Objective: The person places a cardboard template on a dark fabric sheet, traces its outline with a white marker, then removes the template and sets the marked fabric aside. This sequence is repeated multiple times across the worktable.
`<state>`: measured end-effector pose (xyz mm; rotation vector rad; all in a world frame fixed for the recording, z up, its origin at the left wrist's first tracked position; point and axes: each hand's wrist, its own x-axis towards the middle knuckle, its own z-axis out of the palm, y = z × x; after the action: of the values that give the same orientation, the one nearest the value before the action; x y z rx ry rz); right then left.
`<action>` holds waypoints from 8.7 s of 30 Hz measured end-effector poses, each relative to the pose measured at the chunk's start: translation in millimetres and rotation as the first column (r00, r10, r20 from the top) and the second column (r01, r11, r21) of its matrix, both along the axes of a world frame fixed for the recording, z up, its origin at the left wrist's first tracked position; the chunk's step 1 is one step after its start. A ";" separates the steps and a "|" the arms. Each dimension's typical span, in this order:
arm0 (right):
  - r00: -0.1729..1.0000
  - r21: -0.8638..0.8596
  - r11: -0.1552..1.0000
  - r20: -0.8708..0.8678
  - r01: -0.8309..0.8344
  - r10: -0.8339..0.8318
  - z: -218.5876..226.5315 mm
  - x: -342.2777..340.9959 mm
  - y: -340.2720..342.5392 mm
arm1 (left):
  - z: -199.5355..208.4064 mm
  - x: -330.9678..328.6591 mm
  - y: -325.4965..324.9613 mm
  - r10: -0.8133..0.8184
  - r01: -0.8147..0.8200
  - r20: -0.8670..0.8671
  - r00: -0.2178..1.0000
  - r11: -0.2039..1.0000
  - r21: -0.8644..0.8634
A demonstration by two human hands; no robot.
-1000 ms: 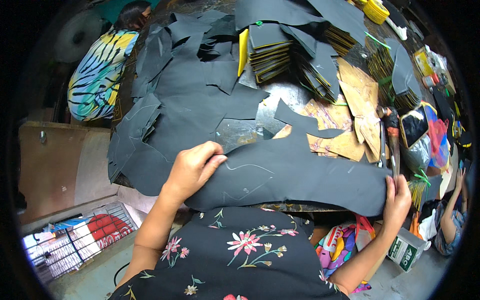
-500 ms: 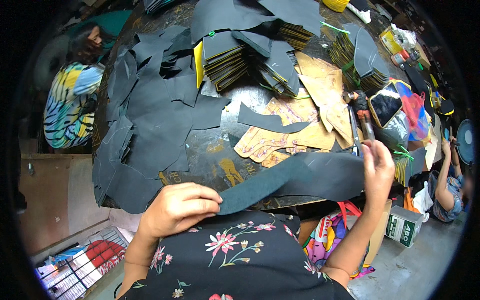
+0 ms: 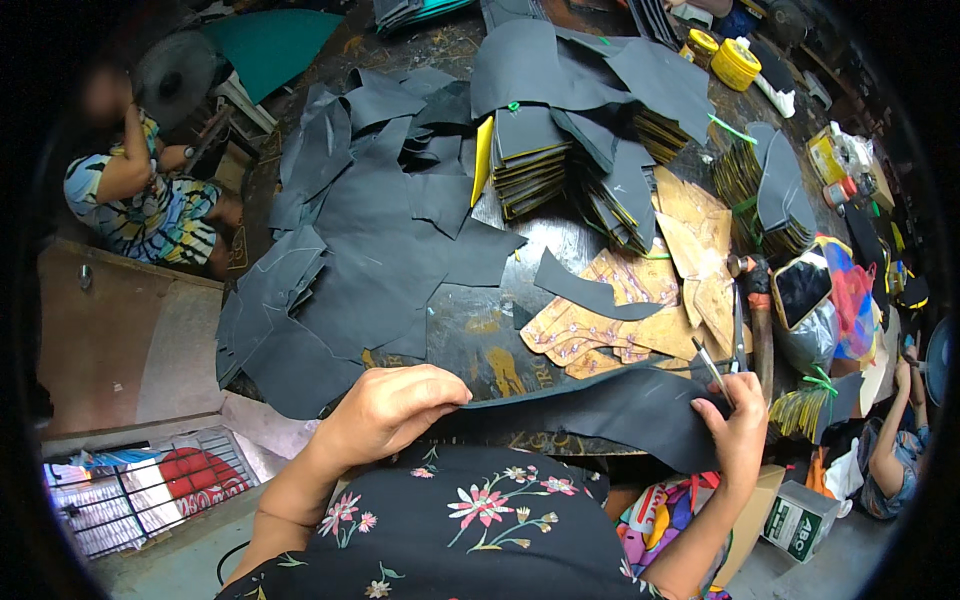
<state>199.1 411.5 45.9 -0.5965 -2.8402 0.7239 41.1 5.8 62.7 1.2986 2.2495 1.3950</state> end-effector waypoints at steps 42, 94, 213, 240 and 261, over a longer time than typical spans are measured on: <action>0.949 0.360 0.908 -0.296 0.214 -0.106 17.1 -117.9 107.3 | -29.3 -96.1 84.6 0.270 -0.244 -0.586 0.764 0.962 0.126; 0.718 -0.605 0.667 -0.680 -0.435 -0.148 51.4 -23.0 78.2 | -26.1 -35.5 -1.4 0.123 -0.145 -0.206 0.971 0.985 -0.092; 0.485 -0.002 0.486 0.069 -0.874 0.872 7.4 -188.1 -251.3 | -64.0 -81.8 -39.0 0.445 -0.471 -0.342 0.828 0.882 0.008; 0.627 0.051 0.630 -0.070 -0.775 0.776 -17.2 -214.4 -221.2 | -8.8 -270.6 -111.7 0.644 -0.725 -0.372 0.668 0.677 -0.130; 0.615 0.017 0.618 -0.082 -0.786 0.784 -20.2 -216.2 -214.9 | -9.5 -247.6 -1.9 -0.108 0.108 0.156 0.982 0.994 0.004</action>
<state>-17.1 196.6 25.7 0.7675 -2.9314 0.8418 -206.5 3.9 53.1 1.2435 2.0485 1.4005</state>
